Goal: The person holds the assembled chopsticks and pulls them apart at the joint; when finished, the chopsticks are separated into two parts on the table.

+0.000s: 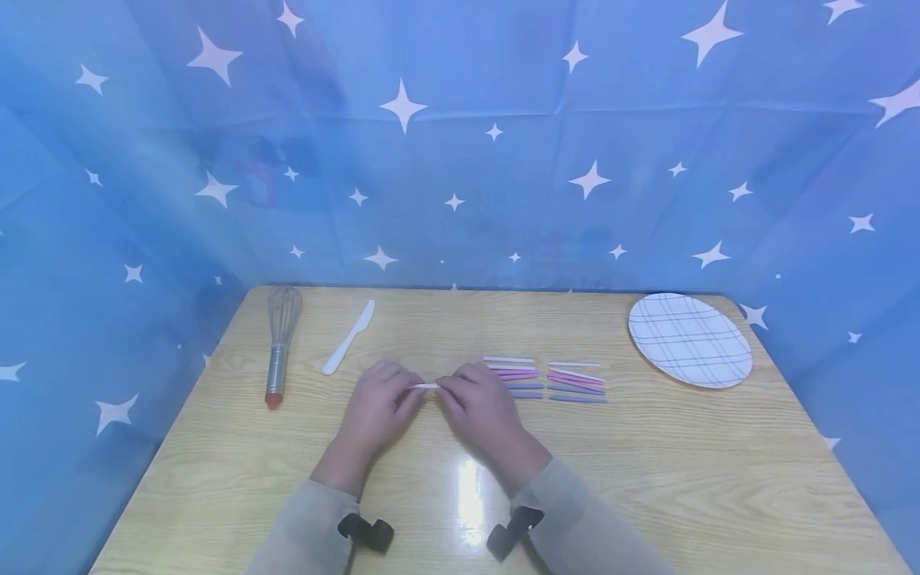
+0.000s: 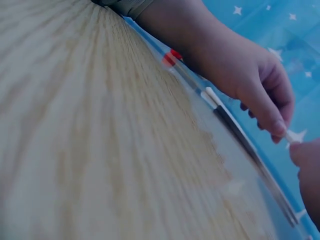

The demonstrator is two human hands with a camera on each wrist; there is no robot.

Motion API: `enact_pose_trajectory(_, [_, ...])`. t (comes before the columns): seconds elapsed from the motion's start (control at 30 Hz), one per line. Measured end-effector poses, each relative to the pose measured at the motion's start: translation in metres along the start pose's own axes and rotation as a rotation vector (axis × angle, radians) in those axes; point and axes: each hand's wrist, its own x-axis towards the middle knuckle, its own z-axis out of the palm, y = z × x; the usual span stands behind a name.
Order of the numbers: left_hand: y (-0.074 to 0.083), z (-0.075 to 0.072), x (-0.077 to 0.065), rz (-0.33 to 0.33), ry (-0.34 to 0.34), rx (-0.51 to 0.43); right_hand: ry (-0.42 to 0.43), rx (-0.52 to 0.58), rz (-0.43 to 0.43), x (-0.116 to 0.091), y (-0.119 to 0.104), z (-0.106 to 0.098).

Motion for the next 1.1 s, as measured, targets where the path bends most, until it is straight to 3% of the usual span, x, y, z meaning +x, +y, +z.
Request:
enact_pose_trajectory(0.2, [0.003, 0.005, 0.001, 0.031, 0.018, -0.01, 0.013, -0.022, -0.006, -0.004, 0.002, -0.004])
enact_pose_trajectory(0.4, [0.009, 0.011, 0.003, 0.037, -0.019, 0.001, 0.014, -0.052, -0.007, -0.012, 0.008, -0.01])
enact_pose_trajectory(0.8, [0.032, 0.03, 0.011, 0.08, -0.074, 0.014, 0.144, -0.025, -0.121, -0.029, 0.028, -0.027])
enact_pose_trajectory(1.1, [0.046, 0.047, 0.016, 0.128, -0.073, -0.001, 0.161, -0.03, -0.144, -0.039, 0.042, -0.042])
